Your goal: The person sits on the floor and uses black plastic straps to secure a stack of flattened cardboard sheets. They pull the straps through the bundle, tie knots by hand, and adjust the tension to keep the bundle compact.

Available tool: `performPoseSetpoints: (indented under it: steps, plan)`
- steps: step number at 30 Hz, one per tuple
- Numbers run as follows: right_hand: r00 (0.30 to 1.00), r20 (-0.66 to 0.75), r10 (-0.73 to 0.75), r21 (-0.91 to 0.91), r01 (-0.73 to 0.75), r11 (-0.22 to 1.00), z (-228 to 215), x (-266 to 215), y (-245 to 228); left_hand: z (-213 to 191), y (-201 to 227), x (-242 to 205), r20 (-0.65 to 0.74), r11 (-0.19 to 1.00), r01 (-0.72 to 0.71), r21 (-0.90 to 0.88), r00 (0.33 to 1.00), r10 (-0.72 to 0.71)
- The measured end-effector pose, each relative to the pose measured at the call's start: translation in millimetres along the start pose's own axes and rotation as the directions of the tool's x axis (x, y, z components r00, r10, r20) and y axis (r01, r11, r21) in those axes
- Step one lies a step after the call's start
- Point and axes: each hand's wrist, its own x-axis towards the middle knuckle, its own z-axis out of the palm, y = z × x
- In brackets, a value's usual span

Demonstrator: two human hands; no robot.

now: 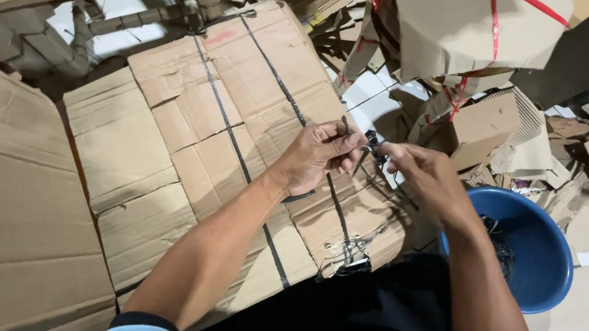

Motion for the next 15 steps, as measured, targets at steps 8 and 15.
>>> performPoseSetpoints:
  steps: [8, 15]
  plan:
    - [0.995, -0.088, 0.054, 0.635, 0.014, 0.773, 38, 23, 2, 9, 4, -5, 0.036, 0.994, -0.011, 0.109, 0.999, 0.007]
    - [0.958, -0.272, -0.096, 0.426, 0.209, 0.88, 32, 13, -9, 11, 11, -3, -0.02, 0.997, -0.032, 0.065, 0.999, 0.033]
